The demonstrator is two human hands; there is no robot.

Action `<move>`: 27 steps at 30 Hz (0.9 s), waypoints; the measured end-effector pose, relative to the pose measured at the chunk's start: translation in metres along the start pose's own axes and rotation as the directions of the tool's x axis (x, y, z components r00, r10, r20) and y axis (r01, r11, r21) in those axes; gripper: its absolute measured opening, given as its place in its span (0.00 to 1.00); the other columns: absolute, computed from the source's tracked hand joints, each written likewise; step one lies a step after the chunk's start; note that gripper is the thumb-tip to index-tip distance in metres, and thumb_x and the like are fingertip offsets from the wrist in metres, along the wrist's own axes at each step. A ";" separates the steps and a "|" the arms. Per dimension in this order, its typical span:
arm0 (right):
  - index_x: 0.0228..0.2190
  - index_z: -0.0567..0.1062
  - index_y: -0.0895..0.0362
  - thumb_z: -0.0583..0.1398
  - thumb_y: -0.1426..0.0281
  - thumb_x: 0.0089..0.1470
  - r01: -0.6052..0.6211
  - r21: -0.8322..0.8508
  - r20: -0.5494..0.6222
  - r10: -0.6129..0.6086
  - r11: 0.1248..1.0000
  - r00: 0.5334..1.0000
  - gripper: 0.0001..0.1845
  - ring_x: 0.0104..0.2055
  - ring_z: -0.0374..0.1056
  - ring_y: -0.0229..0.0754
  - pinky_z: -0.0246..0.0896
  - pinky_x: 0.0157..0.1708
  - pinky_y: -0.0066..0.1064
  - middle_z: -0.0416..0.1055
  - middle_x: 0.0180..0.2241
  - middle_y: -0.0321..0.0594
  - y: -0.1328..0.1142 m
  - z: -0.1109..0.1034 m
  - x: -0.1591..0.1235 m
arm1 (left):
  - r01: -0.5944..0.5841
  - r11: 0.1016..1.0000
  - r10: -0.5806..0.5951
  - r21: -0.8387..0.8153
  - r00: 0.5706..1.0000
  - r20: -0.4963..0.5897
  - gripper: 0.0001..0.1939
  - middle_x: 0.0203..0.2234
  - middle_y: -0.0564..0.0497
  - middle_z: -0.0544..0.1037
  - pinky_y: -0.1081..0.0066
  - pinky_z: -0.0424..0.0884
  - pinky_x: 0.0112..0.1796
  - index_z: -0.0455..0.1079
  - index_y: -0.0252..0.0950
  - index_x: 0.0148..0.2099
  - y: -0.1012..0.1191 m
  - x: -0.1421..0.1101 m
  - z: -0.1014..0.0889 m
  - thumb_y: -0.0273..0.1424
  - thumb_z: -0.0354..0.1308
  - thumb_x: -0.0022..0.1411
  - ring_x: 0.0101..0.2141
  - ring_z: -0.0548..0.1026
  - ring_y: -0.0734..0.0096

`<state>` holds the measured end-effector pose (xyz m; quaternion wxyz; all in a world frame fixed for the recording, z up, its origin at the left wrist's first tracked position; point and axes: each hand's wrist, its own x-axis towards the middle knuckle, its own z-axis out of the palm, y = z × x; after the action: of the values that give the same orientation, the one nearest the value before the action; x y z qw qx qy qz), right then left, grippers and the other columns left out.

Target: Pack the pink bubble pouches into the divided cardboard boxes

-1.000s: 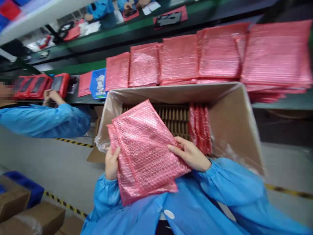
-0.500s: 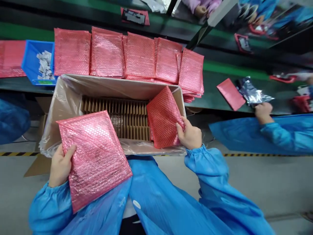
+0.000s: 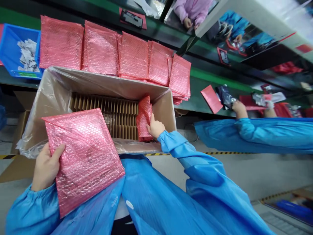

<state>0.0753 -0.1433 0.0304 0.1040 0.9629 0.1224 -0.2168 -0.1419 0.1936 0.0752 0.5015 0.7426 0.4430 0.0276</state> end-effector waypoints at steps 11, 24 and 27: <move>0.62 0.40 0.74 0.45 0.72 0.59 0.065 0.009 0.045 -0.066 0.998 0.997 0.35 0.37 0.73 0.53 0.66 0.39 0.41 0.75 0.38 0.59 -0.008 0.020 0.010 | -0.024 0.997 0.026 -0.070 1.000 0.015 0.21 0.34 0.52 0.75 0.65 0.66 0.38 0.67 0.39 0.42 -0.003 -0.004 0.004 0.48 0.57 0.50 0.35 0.71 0.61; 0.63 0.36 0.71 0.45 0.72 0.60 0.043 0.037 0.018 -0.044 0.998 0.999 0.35 0.36 0.73 0.51 0.65 0.39 0.39 0.76 0.36 0.55 -0.003 0.028 -0.004 | -0.038 0.999 0.038 -0.022 0.999 0.023 0.22 0.38 0.51 0.75 0.66 0.65 0.37 0.68 0.39 0.43 -0.008 -0.004 0.007 0.48 0.55 0.51 0.35 0.71 0.62; 0.63 0.35 0.70 0.44 0.56 0.63 -0.027 0.047 -0.022 0.028 0.999 0.999 0.40 0.38 0.73 0.55 0.65 0.40 0.42 0.76 0.36 0.56 -0.011 0.022 -0.005 | -0.039 0.999 0.039 0.025 0.999 0.025 0.22 0.37 0.51 0.76 0.66 0.66 0.36 0.68 0.40 0.44 -0.011 -0.003 0.007 0.49 0.55 0.52 0.35 0.71 0.62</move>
<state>0.0589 -0.1399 0.0115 0.0830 0.9691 0.1050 -0.2070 -0.1473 0.1878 0.0643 0.4968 0.7578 0.4225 0.0226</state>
